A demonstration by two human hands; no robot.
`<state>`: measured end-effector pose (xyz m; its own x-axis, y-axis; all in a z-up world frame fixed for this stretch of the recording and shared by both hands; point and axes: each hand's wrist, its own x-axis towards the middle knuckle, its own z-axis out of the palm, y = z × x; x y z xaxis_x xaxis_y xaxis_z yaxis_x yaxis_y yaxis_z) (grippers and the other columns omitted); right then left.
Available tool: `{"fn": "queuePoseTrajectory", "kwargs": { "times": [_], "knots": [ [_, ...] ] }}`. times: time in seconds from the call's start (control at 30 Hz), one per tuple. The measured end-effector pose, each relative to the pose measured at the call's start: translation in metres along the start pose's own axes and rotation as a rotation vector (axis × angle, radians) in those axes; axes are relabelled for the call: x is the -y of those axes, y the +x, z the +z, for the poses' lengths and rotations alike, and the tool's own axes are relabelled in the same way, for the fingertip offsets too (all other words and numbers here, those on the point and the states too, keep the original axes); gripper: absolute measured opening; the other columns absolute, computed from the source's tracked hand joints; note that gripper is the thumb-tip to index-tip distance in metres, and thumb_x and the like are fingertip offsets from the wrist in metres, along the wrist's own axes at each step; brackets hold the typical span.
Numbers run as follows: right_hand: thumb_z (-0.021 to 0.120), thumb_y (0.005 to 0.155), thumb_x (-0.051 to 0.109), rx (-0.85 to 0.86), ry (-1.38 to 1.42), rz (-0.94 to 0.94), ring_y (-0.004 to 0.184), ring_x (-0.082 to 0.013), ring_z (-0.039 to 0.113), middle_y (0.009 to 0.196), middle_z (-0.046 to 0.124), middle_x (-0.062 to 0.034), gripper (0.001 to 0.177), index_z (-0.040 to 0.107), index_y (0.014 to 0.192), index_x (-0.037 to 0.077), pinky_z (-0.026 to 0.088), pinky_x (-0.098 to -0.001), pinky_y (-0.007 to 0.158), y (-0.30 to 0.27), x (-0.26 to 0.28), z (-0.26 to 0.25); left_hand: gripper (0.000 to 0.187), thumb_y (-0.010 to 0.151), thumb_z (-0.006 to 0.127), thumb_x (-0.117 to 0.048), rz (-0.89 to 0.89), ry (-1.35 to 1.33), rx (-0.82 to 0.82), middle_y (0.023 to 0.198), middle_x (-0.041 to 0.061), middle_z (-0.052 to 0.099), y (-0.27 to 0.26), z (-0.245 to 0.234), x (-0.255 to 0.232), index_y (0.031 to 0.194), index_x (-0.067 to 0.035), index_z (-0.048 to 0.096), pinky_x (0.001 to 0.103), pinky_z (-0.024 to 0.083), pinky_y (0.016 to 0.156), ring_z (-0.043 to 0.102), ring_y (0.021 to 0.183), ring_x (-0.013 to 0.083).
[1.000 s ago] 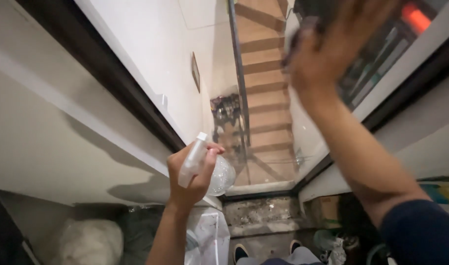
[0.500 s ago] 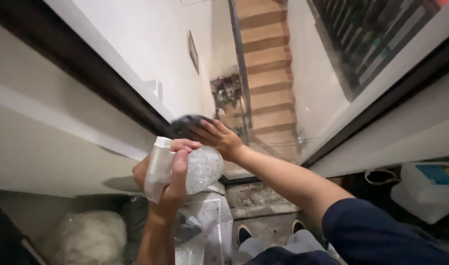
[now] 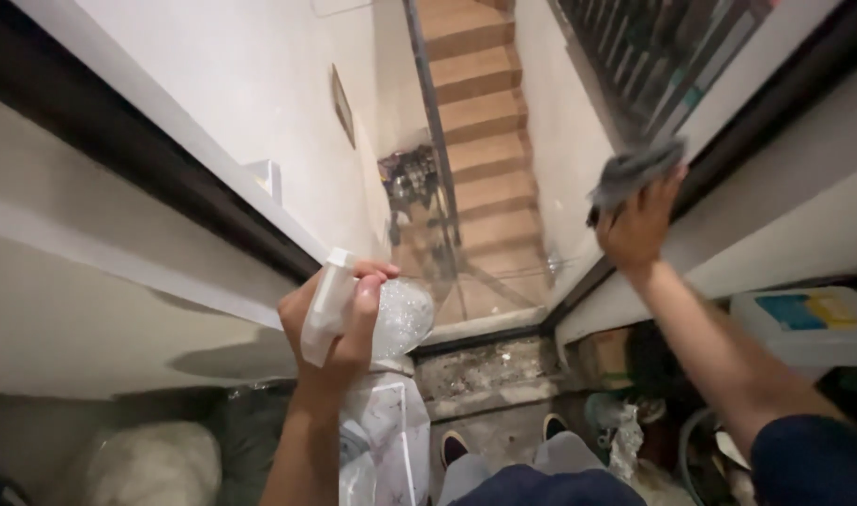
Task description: Cleaning a glass partition door using a spray bottle and a cloth.
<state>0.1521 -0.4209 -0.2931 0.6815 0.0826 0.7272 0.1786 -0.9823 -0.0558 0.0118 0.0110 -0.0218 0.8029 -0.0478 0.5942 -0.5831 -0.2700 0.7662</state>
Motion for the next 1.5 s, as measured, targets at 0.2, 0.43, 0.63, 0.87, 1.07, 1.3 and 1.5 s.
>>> {"fn": "queuePoseTrajectory", "kwargs": {
  "times": [0.2, 0.43, 0.63, 0.87, 1.07, 1.3, 1.5],
  "knots": [
    [0.044, 0.115, 0.035, -0.686, 0.164, -0.092, 0.16, -0.0441, 0.009, 0.175, 0.01, -0.0143, 0.063, 0.022, 0.169, 0.012, 0.013, -0.0584, 0.128, 0.172, 0.049, -0.113, 0.013, 0.097, 0.061, -0.004, 0.03, -0.078, -0.014, 0.089, 0.01, 0.076, 0.009, 0.009, -0.01, 0.095, 0.005, 0.071, 0.027, 0.054, 0.07, 0.068, 0.076, 0.0119],
    [0.055, 0.12, 0.034, -0.677, 0.188, 0.068, 0.162, -0.0361, 0.007, 0.172, 0.011, -0.0125, 0.061, 0.027, 0.171, 0.016, 0.01, -0.0481, 0.13, 0.222, 0.215, -0.116, 0.014, 0.098, 0.061, -0.004, 0.106, -0.094, -0.072, 0.09, 0.011, 0.077, 0.015, -0.007, -0.02, 0.094, 0.005, 0.071, 0.027, 0.056, 0.073, 0.071, 0.079, 0.0132],
    [0.051, 0.114, 0.045, -0.424, 0.009, -0.532, 0.16, -0.0395, 0.011, 0.171, 0.025, -0.0056, 0.063, 0.03, 0.169, 0.024, 0.018, -0.0526, 0.125, 0.166, 0.331, -0.045, 0.014, 0.097, 0.06, -0.003, 0.103, -0.08, -0.152, 0.091, 0.012, 0.077, 0.014, -0.019, -0.032, 0.095, 0.005, 0.071, 0.028, 0.059, 0.076, 0.072, 0.08, 0.0155],
    [0.051, 0.108, 0.028, 0.02, -0.109, -1.013, 0.161, -0.0264, 0.027, 0.17, 0.035, -0.0051, 0.061, 0.035, 0.165, 0.015, 0.023, -0.049, 0.131, 0.055, 0.25, 0.025, 0.013, 0.098, 0.06, -0.001, 0.097, -0.067, -0.129, 0.092, 0.011, 0.076, 0.005, -0.021, -0.031, 0.096, 0.006, 0.07, 0.028, 0.058, 0.08, 0.072, 0.084, 0.0149],
    [0.064, 0.092, 0.025, -0.031, 0.022, -0.529, 0.146, -0.0367, 0.041, 0.154, 0.045, -0.01, 0.039, 0.068, 0.131, 0.02, 0.028, -0.0701, 0.12, 0.036, 0.074, 0.014, 0.014, 0.098, 0.061, -0.003, 0.073, -0.103, -0.1, 0.091, 0.011, 0.078, 0.01, -0.016, -0.024, 0.093, 0.005, 0.071, 0.028, 0.059, 0.078, 0.073, 0.083, 0.0138],
    [0.058, 0.109, 0.03, -0.493, 0.089, -0.176, 0.155, -0.0628, 0.006, 0.169, 0.013, -0.0334, 0.068, 0.039, 0.162, -0.006, 0.014, -0.073, 0.126, 0.21, 0.054, -0.183, 0.015, 0.096, 0.062, -0.006, 0.077, -0.093, -0.13, 0.086, 0.01, 0.078, 0.032, -0.01, -0.035, 0.093, 0.004, 0.074, 0.028, 0.056, 0.071, 0.071, 0.077, 0.0139],
    [0.06, 0.117, 0.031, -0.645, 0.133, -0.008, 0.158, -0.0505, 0.007, 0.171, 0.008, -0.0294, 0.067, 0.03, 0.168, -0.001, 0.017, -0.0558, 0.131, 0.317, 0.129, -0.243, 0.016, 0.098, 0.062, -0.007, 0.175, -0.106, -0.163, 0.088, 0.01, 0.078, 0.052, -0.02, -0.059, 0.095, 0.003, 0.074, 0.028, 0.059, 0.076, 0.075, 0.083, 0.014]
  ]
}}
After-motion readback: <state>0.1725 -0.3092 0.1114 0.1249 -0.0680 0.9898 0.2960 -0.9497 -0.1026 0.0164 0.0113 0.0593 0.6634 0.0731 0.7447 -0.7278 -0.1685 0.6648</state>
